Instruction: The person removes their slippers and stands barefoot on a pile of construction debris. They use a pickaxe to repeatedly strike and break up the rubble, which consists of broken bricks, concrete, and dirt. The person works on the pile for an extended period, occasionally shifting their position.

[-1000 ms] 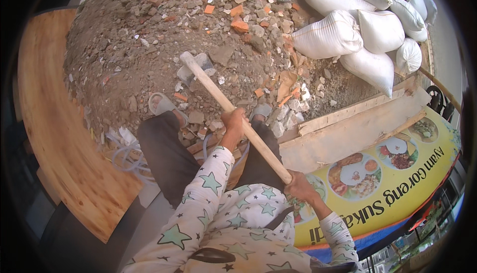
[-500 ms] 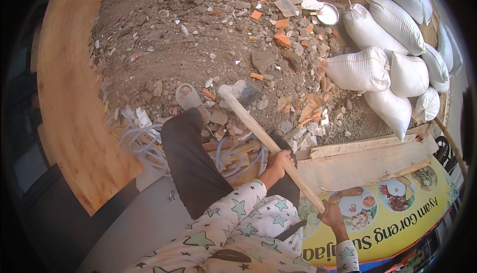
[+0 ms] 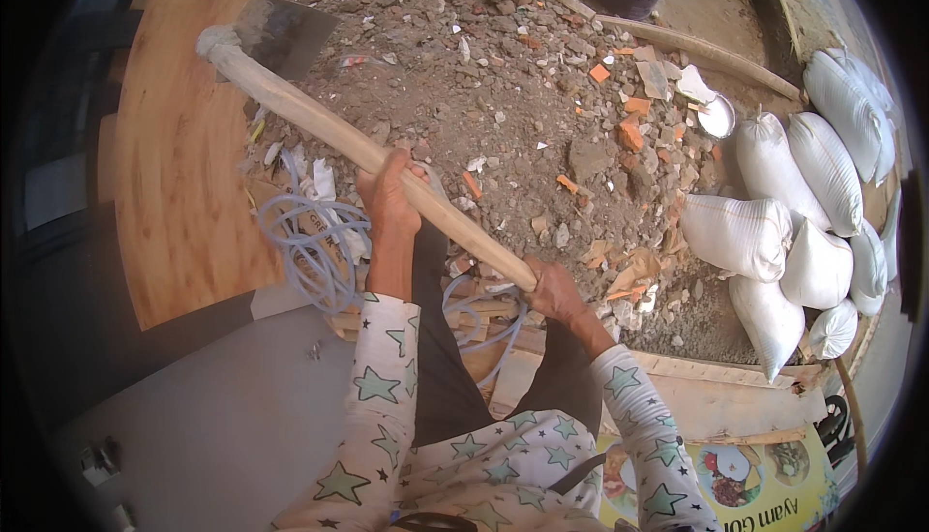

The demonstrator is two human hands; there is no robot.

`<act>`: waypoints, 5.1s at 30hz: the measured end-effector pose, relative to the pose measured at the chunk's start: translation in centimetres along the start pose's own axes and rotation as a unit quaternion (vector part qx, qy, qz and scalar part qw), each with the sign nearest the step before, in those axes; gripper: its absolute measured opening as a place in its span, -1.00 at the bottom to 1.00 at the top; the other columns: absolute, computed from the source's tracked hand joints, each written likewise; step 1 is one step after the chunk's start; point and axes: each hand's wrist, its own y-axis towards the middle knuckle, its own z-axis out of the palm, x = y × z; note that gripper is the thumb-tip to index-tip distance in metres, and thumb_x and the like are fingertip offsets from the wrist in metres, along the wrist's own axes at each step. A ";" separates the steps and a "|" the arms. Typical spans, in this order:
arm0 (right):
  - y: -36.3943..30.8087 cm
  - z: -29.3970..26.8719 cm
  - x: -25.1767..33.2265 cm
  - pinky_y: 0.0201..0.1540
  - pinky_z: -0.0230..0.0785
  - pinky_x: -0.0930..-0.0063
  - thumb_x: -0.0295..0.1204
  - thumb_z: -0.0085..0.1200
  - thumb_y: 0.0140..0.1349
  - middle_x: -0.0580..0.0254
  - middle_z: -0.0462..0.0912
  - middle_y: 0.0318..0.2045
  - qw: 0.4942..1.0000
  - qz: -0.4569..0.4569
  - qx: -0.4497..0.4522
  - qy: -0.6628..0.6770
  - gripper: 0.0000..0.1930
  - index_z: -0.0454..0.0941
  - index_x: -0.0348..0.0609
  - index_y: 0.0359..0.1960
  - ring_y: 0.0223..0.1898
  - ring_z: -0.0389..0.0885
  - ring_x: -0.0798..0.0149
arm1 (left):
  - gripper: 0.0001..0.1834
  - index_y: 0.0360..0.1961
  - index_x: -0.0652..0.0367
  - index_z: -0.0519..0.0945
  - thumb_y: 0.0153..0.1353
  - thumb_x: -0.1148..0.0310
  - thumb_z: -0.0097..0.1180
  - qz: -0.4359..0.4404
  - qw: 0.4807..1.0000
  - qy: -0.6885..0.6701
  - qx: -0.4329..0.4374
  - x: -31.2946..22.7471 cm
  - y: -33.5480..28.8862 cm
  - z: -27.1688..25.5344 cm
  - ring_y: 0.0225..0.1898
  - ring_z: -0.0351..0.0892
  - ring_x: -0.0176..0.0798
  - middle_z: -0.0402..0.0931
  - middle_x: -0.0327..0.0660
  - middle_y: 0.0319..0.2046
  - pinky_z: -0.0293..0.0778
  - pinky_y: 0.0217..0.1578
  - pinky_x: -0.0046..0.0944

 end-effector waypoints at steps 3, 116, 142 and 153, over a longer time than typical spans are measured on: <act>6.0 1.1 4.4 -0.23 0.44 -0.02 -0.39 0.18 -0.06 -0.15 0.62 -0.45 1.000 -0.003 0.013 0.021 -0.66 0.42 -0.15 -0.21 -0.29 0.62 -0.24 | -0.78 -0.36 0.21 0.44 0.09 0.48 0.29 0.027 0.999 -0.003 -0.027 -2.1 6.4 -2.4 -0.63 0.44 -0.28 0.39 -0.22 -0.57 0.43 -0.63 -0.25; -12.4 -14.4 15.1 -0.64 0.39 0.44 -0.57 0.15 -0.37 0.17 0.51 -0.65 0.822 0.551 0.068 0.127 -0.56 0.45 -0.41 -0.30 -0.70 0.50 0.30 | -0.70 -0.14 0.15 0.62 0.08 0.31 0.16 -0.102 0.738 0.641 0.185 33.5 -10.3 -33.3 -0.29 0.66 0.06 0.64 0.00 -0.40 0.55 -0.24 -0.01; -9.3 -15.0 17.3 -0.65 0.43 0.43 -0.54 0.11 -0.30 0.19 0.48 -0.68 0.820 0.542 0.083 0.162 -0.63 0.44 -0.42 -0.34 -0.72 0.48 0.30 | -0.87 -0.42 -0.05 0.73 -0.07 0.29 0.30 -0.215 0.509 0.755 0.353 25.7 -28.0 -39.6 -0.30 0.68 -0.15 0.68 -0.25 -0.44 0.43 -0.21 0.02; -9.3 -16.0 16.9 -0.65 0.45 0.41 -0.52 0.11 -0.31 0.17 0.48 -0.65 0.837 0.516 0.121 0.139 -0.58 0.41 -0.42 -0.28 -0.70 0.49 0.29 | -0.73 -0.45 0.27 0.57 0.09 0.25 0.26 -0.090 0.725 0.656 -0.192 7.4 -16.5 -52.7 -0.43 0.52 0.01 0.56 -0.05 -0.50 0.43 -0.33 -0.05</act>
